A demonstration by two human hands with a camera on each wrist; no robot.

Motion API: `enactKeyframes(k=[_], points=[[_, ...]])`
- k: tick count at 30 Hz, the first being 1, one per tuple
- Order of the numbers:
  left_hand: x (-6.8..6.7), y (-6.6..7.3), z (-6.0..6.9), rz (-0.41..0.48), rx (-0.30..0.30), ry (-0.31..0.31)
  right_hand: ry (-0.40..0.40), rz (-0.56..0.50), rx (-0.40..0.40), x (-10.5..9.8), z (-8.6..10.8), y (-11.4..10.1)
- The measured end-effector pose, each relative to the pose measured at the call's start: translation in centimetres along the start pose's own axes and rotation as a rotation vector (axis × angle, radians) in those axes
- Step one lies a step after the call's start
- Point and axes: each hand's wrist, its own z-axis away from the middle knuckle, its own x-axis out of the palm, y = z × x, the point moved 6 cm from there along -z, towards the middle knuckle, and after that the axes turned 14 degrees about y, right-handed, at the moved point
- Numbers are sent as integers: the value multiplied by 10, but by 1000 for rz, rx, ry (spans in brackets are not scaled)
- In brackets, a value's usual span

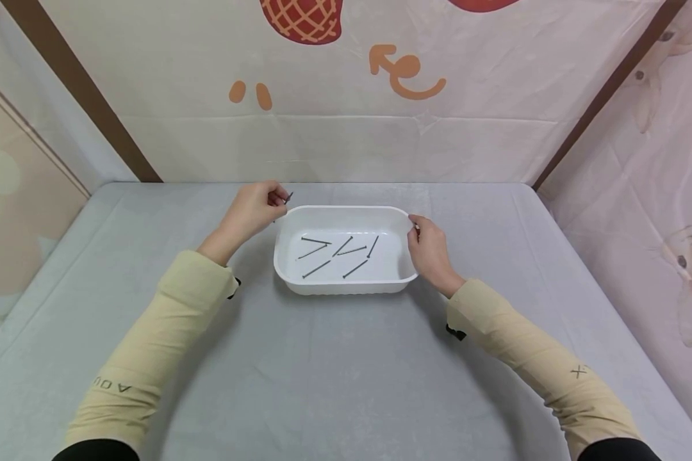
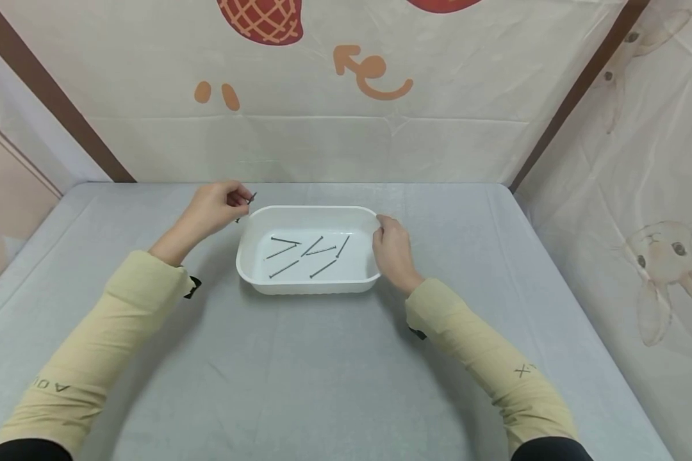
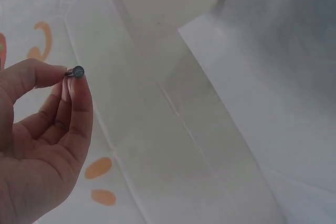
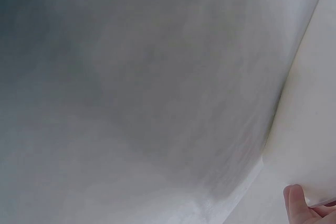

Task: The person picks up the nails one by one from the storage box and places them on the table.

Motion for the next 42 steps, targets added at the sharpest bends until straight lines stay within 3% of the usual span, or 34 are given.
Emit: enactKeyframes(k=[8, 21, 30, 42], points=[[-6, -7, 1, -21, -7, 22, -2, -3, 2, 0, 0, -2], [-9, -28, 3, -58, -110, 45, 7, -3, -8, 1, -1, -1], [-12, -36, 3, -69, -115, 69, 9, 1, -14, 0, 0, -1], [-14, -50, 5, -80, -185, 69, 8, -1, -10, -1, 0, -3]])
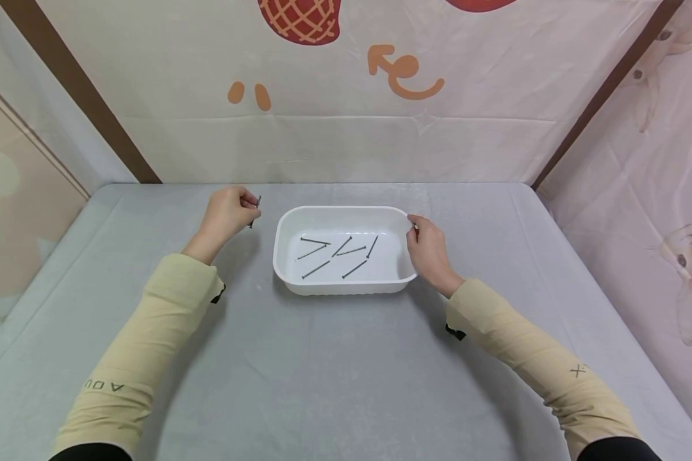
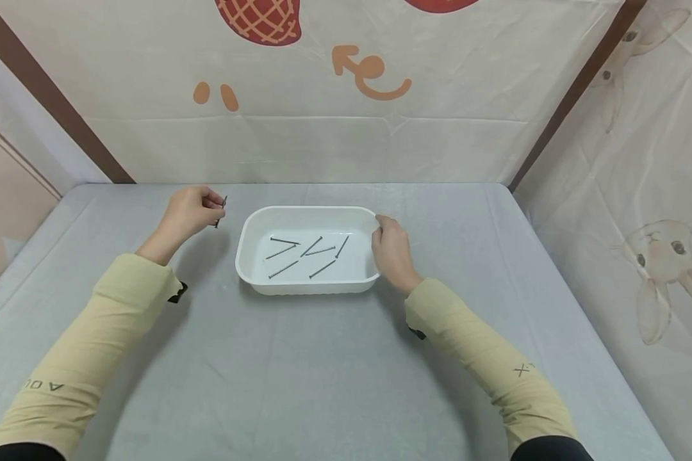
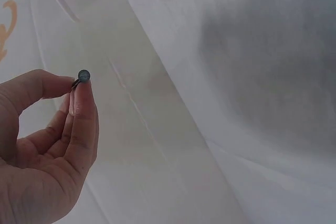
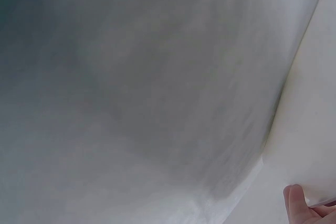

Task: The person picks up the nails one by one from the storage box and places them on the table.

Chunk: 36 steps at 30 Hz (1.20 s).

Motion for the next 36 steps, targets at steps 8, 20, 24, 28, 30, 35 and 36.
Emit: enactKeyframes(k=[8, 20, 24, 28, 30, 35, 36], points=[[2, -7, -2, -12, -27, -8, 4, 0, -4, 0, 0, 0], [5, -22, -6, -33, -55, -15, 5, 4, -5, 0, 0, 0], [7, -25, -7, -38, -69, -28, 4, 6, -6, 0, 0, 0], [8, -29, -7, -48, -80, -35, 3, 6, -11, 0, 0, -1], [8, -31, -7, -55, -91, -37, 1, 3, -10, 0, 0, -1], [10, -35, -8, -70, -126, -52, -7, -1, -1, -1, 0, -1], [11, -36, -8, -74, -131, -55, -8, 0, 0, -1, 0, -1]])
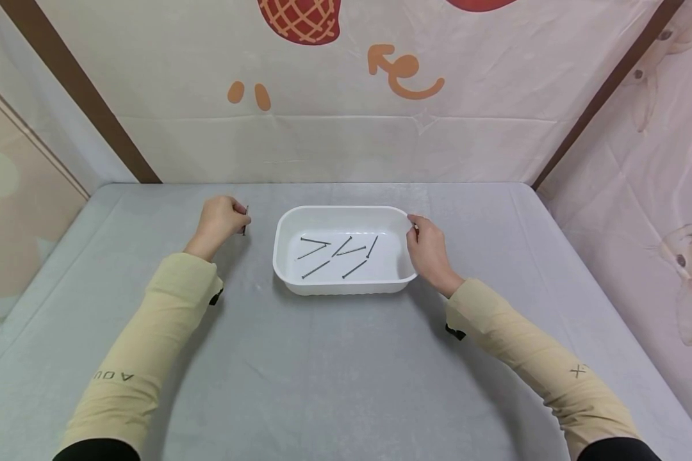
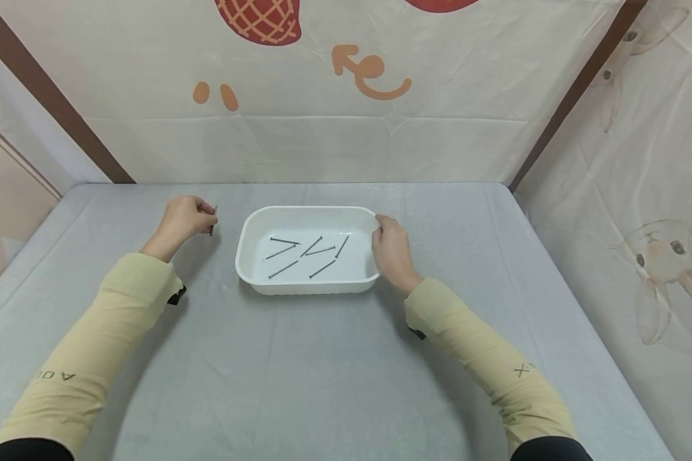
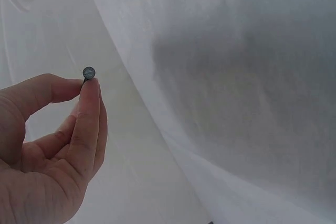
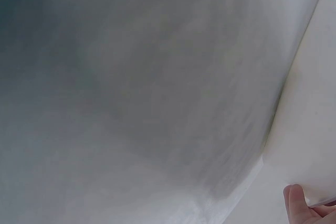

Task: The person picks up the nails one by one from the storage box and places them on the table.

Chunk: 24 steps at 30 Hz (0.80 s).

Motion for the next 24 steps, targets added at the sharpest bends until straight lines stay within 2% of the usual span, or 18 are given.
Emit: enactKeyframes(k=[18, 24], points=[[9, -15, -2, -35, -62, -32, 5, 4, 6, 1, 0, 1], [12, -18, -2, -49, -78, -69, 13, 5, -7, 1, 0, 2]])
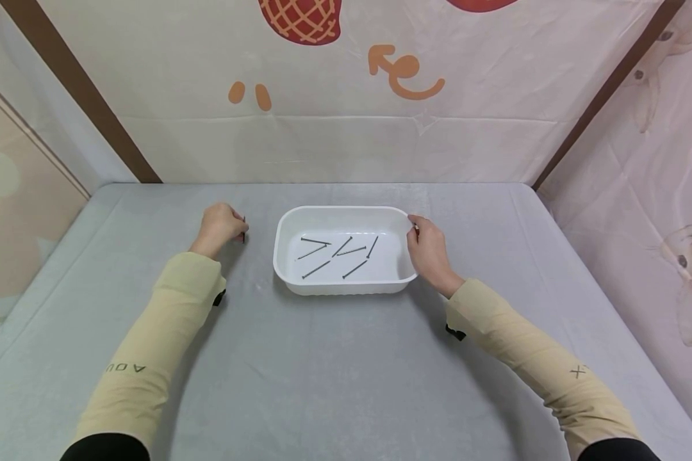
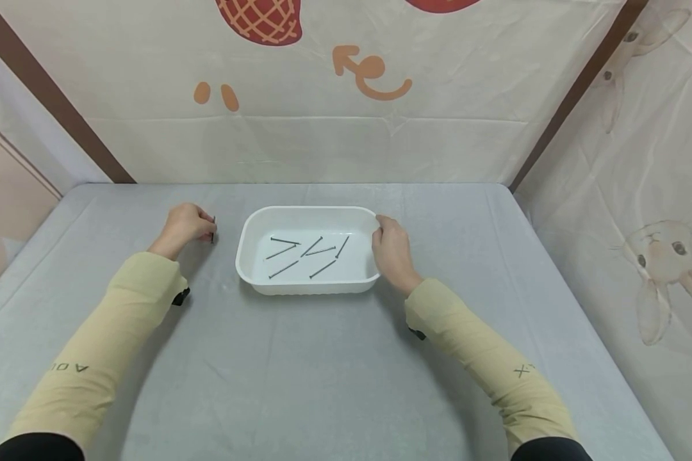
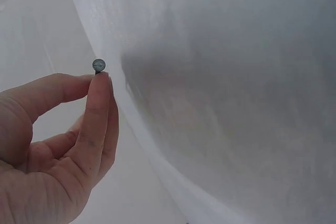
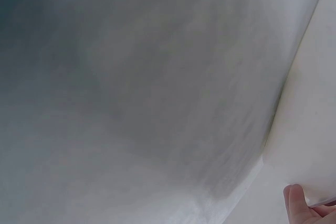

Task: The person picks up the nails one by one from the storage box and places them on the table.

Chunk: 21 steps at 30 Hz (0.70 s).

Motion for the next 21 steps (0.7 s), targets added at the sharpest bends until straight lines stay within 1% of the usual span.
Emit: enactKeyframes(k=[4, 9, 21], points=[[2, -2, 1, -17, -18, -27, 0, -2, 0, 0, 0, 0], [2, -4, 1, -31, -21, -41, -4, -1, 3, 0, 0, 0], [6, -7, 0, 3, -43, -67, -3, 2, -1, 0, 0, 0]])
